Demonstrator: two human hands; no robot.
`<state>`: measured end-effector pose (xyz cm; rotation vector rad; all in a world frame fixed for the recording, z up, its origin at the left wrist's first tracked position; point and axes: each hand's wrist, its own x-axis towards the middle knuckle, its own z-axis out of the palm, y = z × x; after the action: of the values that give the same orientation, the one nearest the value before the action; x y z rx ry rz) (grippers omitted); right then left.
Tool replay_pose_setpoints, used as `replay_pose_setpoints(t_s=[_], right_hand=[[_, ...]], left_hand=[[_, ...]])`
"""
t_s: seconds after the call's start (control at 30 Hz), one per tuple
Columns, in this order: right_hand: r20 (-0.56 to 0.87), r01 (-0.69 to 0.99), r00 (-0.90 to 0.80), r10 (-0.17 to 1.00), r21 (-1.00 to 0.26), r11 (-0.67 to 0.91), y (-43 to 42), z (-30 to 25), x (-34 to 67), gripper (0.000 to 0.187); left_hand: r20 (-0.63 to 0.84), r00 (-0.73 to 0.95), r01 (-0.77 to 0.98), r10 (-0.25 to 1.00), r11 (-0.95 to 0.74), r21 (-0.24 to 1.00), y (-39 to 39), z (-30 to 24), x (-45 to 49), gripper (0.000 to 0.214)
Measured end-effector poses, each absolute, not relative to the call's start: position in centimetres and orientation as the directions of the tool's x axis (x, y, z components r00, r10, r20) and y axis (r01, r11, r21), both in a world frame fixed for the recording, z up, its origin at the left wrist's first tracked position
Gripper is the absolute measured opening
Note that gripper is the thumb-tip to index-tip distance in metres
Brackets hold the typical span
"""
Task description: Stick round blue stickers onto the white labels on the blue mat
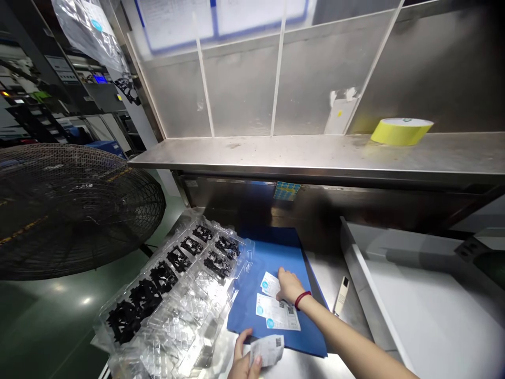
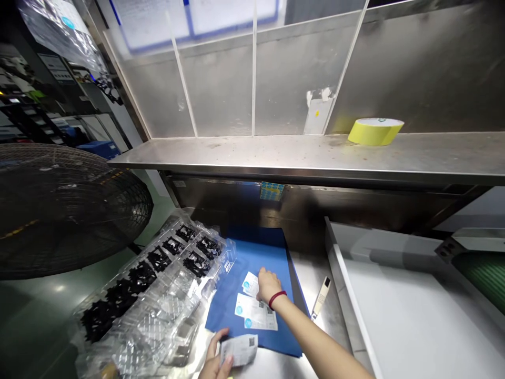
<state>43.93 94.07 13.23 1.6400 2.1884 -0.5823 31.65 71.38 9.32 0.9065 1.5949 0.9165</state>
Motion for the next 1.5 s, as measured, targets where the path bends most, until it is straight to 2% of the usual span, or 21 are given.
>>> replay_pose_setpoints(t_s=[0.07,0.2,0.4,0.47,0.53,0.67,0.73,0.93,1.1,1.23,1.33,1.5], right_hand=[[-0.513,0.962,-0.272,0.814,-0.117,0.247,94.1,13.1,43.8,0.032],[-0.538,0.95,-0.31,0.784,-0.136,0.282,94.2,13.7,44.3,0.027],[-0.521,0.86,-0.511,0.684,-0.308,0.407,94.0,16.0,46.5,0.026],[-0.527,0.828,-0.56,0.64,-0.331,0.453,93.2,16.2,46.9,0.025],[-0.535,0.818,-0.572,0.622,-0.312,0.484,92.2,15.9,46.9,0.029],[-0.518,0.832,-0.545,0.659,-0.237,0.502,90.4,15.0,46.3,0.051],[-0.511,0.839,-0.53,0.677,-0.197,0.508,89.8,14.8,46.0,0.053],[-0.529,0.85,-0.477,0.702,-0.072,0.522,88.7,14.4,45.1,0.037],[-0.546,0.84,-0.475,0.69,-0.046,0.541,88.3,14.3,44.8,0.035],[-0.557,0.815,-0.496,0.666,-0.035,0.578,87.8,15.1,45.4,0.024],[-0.509,0.789,-0.546,0.665,-0.045,0.613,87.7,16.3,46.2,0.015],[-0.354,0.786,-0.583,0.732,-0.018,0.617,87.6,17.6,47.4,0.012]], left_hand=[[-0.341,-0.114,0.169,0.933,0.357,0.919,72.9,9.3,31.5,0.086],[-0.317,-0.064,0.192,0.946,0.323,0.927,75.0,9.2,31.6,0.075],[-0.292,0.025,0.2,0.956,0.281,0.939,74.9,9.1,32.1,0.071],[-0.279,0.059,0.2,0.959,0.262,0.944,74.6,9.2,32.3,0.074],[-0.267,0.083,0.202,0.96,0.246,0.948,74.2,9.1,32.7,0.079],[-0.271,0.085,0.226,0.959,0.246,0.942,73.6,8.9,33.1,0.086],[-0.281,0.077,0.238,0.956,0.256,0.937,73.4,8.7,33.1,0.086],[-0.293,0.071,0.255,0.954,0.267,0.929,72.8,8.6,33.1,0.083],[-0.291,0.086,0.264,0.953,0.26,0.929,72.3,8.6,32.9,0.088],[-0.3,0.05,0.269,0.953,0.276,0.923,71.8,8.5,32.5,0.083],[-0.31,0.027,0.276,0.95,0.291,0.916,71.5,8.5,32.2,0.079],[-0.318,0.018,0.283,0.948,0.301,0.911,71.3,8.8,31.7,0.072]])
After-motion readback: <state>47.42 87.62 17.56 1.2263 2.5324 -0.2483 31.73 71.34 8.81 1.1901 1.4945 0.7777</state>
